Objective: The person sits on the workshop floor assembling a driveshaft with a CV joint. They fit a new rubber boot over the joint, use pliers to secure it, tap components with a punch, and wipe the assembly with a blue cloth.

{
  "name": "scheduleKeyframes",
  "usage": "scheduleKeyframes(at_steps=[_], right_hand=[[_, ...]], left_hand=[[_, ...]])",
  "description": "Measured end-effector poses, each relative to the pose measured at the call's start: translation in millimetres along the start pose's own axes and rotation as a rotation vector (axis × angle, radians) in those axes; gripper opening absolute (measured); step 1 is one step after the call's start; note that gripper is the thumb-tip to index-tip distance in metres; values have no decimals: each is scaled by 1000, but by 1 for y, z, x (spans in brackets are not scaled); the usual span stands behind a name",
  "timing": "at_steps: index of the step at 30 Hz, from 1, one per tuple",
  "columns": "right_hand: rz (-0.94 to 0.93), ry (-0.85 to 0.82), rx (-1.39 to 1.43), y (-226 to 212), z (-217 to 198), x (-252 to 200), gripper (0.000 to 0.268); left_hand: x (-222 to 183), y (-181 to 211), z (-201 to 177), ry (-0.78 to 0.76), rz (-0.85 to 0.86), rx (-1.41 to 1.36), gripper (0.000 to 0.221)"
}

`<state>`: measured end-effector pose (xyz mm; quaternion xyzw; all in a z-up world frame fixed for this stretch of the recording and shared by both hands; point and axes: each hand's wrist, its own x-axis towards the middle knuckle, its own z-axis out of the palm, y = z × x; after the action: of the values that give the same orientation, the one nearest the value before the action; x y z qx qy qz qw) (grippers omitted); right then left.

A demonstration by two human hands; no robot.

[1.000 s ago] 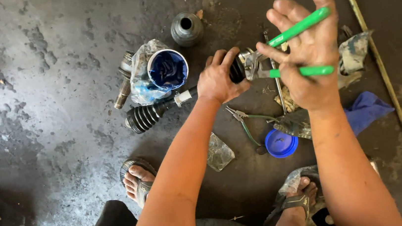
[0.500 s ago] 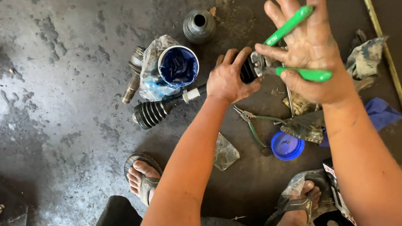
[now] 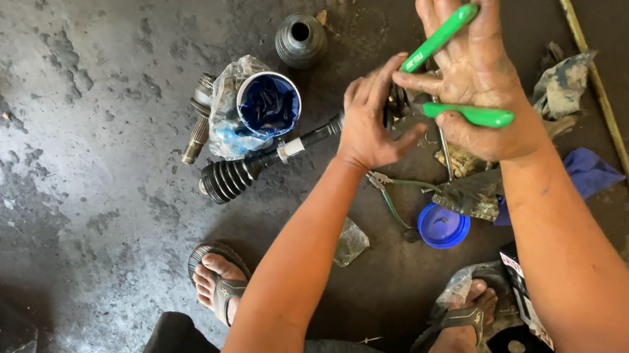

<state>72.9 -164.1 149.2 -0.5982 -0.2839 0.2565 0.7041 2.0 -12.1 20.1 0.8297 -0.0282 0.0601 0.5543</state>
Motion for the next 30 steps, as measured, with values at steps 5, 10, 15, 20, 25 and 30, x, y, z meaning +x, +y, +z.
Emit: scheduleKeyframes(at_steps=[5, 10, 15, 20, 25, 30], right_hand=[[63, -1, -111, -6, -2, 2, 129], [77, 71, -91, -11, -2, 1, 128], [91, 74, -33, -2, -6, -14, 120], [74, 107, -62, -4, -8, -12, 116], [-160, 208, -163, -12, 8, 8, 91], [-92, 207, -10, -10, 14, 19, 80]], left_hand=[[30, -15, -14, -138, -132, -794, 68], [46, -10, -15, -286, -156, -966, 47], [49, -6, -14, -241, -135, -720, 36], [54, -2, -13, -208, -76, -550, 46], [50, -3, -17, -185, -75, -570, 46], [43, 33, -26, -164, 50, -329, 81]])
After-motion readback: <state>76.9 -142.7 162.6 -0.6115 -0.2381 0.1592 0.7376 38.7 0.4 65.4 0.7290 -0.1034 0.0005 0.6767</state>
